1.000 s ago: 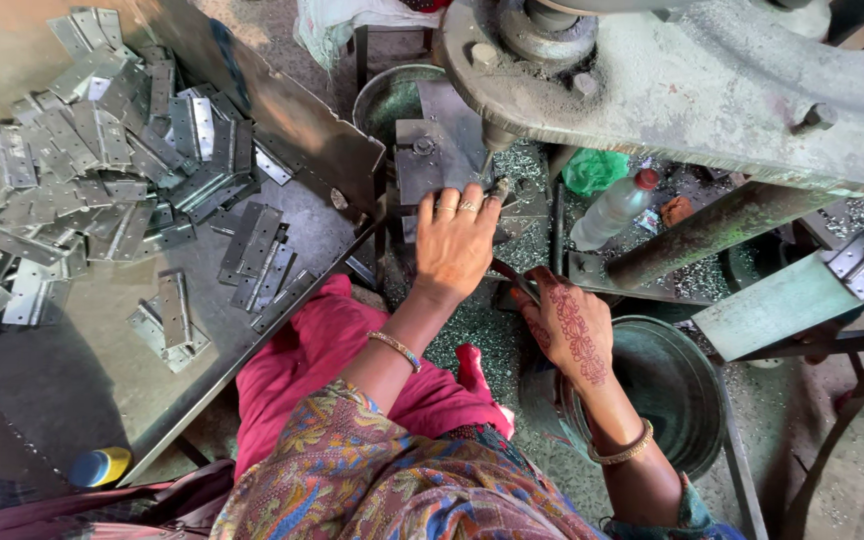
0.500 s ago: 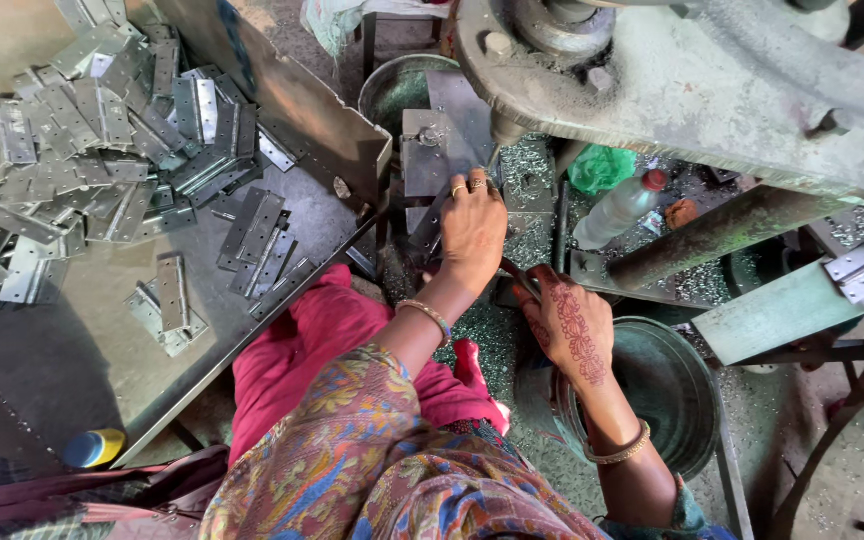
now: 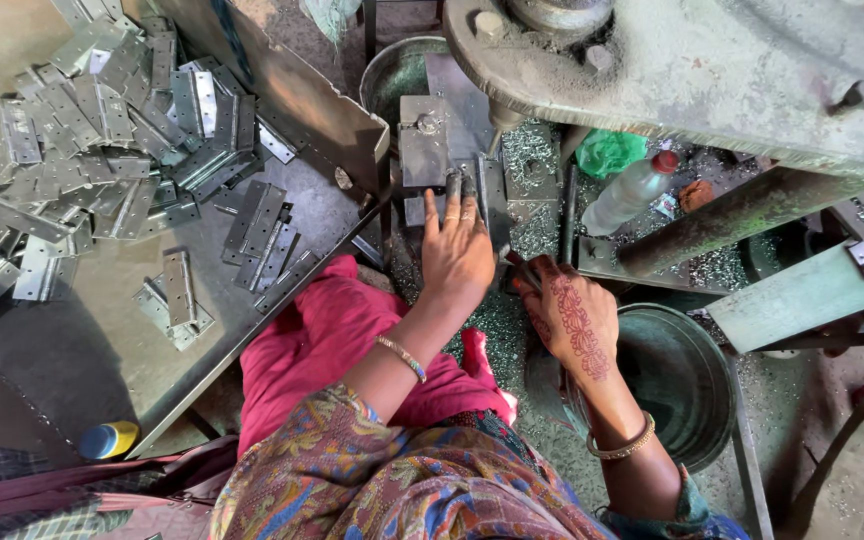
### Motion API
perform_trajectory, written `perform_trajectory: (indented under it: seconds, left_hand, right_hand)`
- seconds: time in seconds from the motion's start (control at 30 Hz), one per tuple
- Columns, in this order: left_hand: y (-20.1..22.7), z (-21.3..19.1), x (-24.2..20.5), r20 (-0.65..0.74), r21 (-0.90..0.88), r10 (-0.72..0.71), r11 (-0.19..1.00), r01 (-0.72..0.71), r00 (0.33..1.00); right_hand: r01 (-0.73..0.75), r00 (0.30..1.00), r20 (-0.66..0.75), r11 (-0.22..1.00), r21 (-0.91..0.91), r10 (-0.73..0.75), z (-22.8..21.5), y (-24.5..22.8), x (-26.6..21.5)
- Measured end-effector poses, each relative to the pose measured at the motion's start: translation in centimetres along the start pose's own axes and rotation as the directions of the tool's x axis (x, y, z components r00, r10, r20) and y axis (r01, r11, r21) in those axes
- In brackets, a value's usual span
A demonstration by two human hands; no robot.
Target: The person places metal hinge components into a pressing machine one at a time and activates the press by hand.
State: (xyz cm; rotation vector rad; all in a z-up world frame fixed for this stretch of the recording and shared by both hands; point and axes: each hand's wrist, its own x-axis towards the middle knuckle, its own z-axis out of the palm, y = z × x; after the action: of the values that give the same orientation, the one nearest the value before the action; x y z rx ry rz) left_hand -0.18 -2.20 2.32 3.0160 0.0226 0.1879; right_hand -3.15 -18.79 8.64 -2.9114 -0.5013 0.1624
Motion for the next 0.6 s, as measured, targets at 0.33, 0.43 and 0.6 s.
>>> perform_trajectory:
  seconds: [0.33,0.43,0.6]
  left_hand:
    - [-0.1,0.3,2.1,0.08,0.059,-0.063,0.997,0.058,0.995]
    - [-0.6,0.4,1.6,0.058,0.06,-0.062,0.997,0.058,0.996]
    - [-1.4,0.3,0.7,-0.008,-0.024,-0.051,0.998,0.051,0.999]
  right_hand:
    - [-0.056,0.998,-0.024,0.997,0.045,0.057,4.4,2.9,-1.2]
    - [-0.272,0.953,0.157,0.96,0.068,0.259,8.3,3.7,-2.9]
    - [-0.224,0.965,0.165,0.967,0.121,0.203,10.6,5.5,-3.1]
